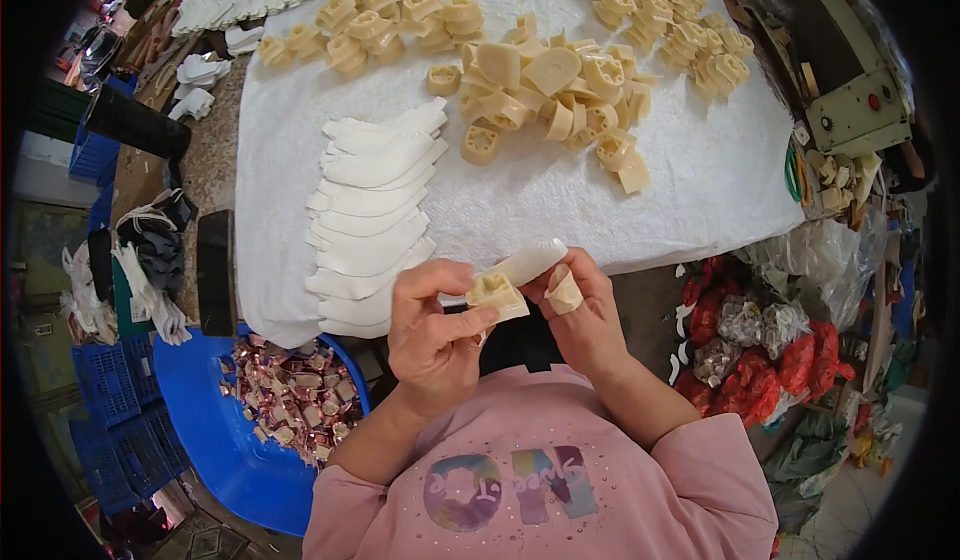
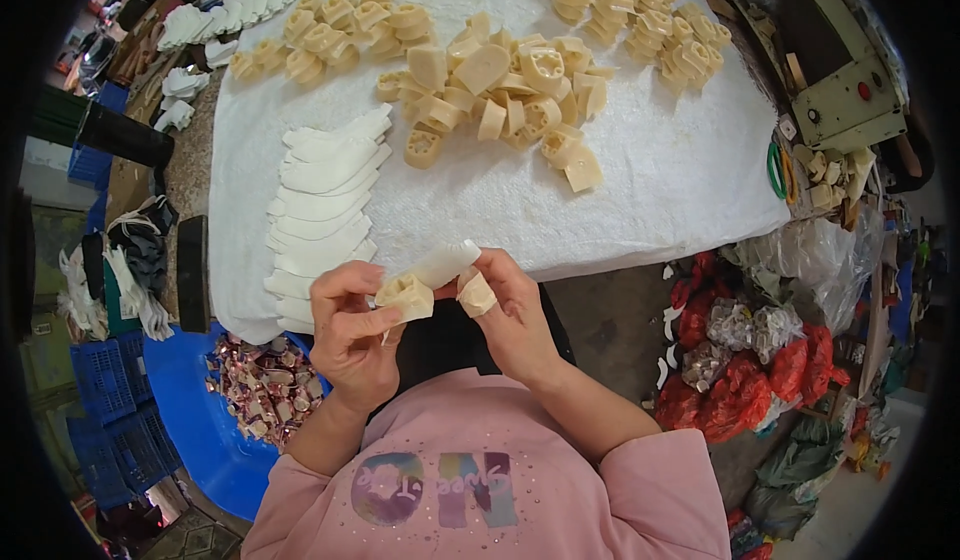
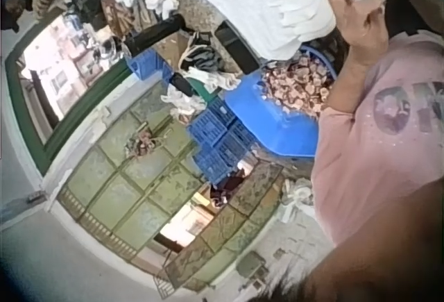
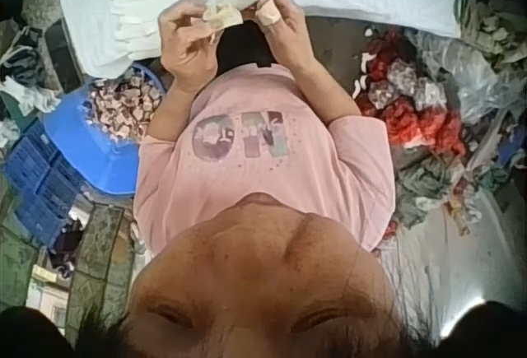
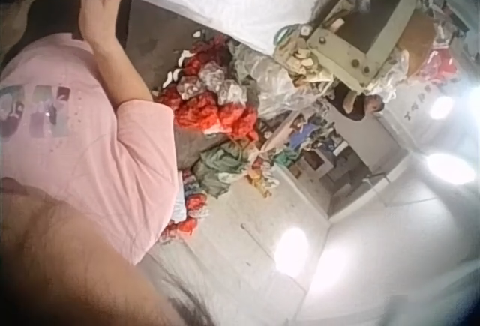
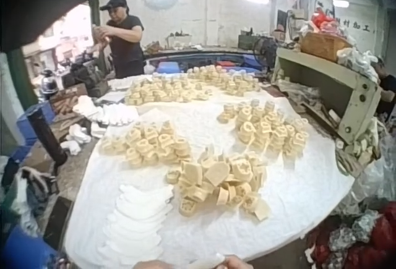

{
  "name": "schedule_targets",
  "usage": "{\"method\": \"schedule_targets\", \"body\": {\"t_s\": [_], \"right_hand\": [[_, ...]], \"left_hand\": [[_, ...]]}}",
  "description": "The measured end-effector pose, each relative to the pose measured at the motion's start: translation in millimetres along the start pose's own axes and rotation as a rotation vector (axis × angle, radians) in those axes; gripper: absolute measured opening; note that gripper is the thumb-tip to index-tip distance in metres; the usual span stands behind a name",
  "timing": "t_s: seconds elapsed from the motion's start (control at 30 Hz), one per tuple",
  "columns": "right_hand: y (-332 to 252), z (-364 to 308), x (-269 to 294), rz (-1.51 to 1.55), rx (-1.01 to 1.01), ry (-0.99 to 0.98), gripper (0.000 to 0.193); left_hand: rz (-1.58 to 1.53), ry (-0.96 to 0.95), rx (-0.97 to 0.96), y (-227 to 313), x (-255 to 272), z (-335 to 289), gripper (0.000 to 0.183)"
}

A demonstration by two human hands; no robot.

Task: Manually assembling shoe components by pressing white support pieces into cream plastic shells.

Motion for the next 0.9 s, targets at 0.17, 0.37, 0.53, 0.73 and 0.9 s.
{"method": "schedule_targets", "body": {"t_s": [0.17,0.37,0.53,0.73,0.9], "right_hand": [[-4,-10,1,0.112,0.041,0.014,0.025],[-8,-13,-1,0.139,0.010,0.045,0.023],[-8,-9,-2,0.102,-0.030,0.072,0.023],[-15,-5,-4,-0.226,0.026,0.044,0.024],[-22,7,12,-0.457,0.040,-0.143,0.031]], "left_hand": [[0.001,-0.231,-0.070,-6,-2,-8,0.034],[0.262,-0.303,-0.169,-7,-10,-10,0.031],[0.407,-0.337,-0.227,-6,-15,-7,0.023],[0.453,-0.342,-0.219,-3,-14,-4,0.022],[0.178,-0.324,0.186,-9,-3,-3,0.014]]}}
Point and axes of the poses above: each hand's wrist, its own z-axis towards the middle knuckle, its own x-axis out of the back of the hand, y = z × x, the point moved 1 cm from there along z, towards the middle knuckle, and after that the axes turned 2 degrees about -x, right-handed, at the moved point
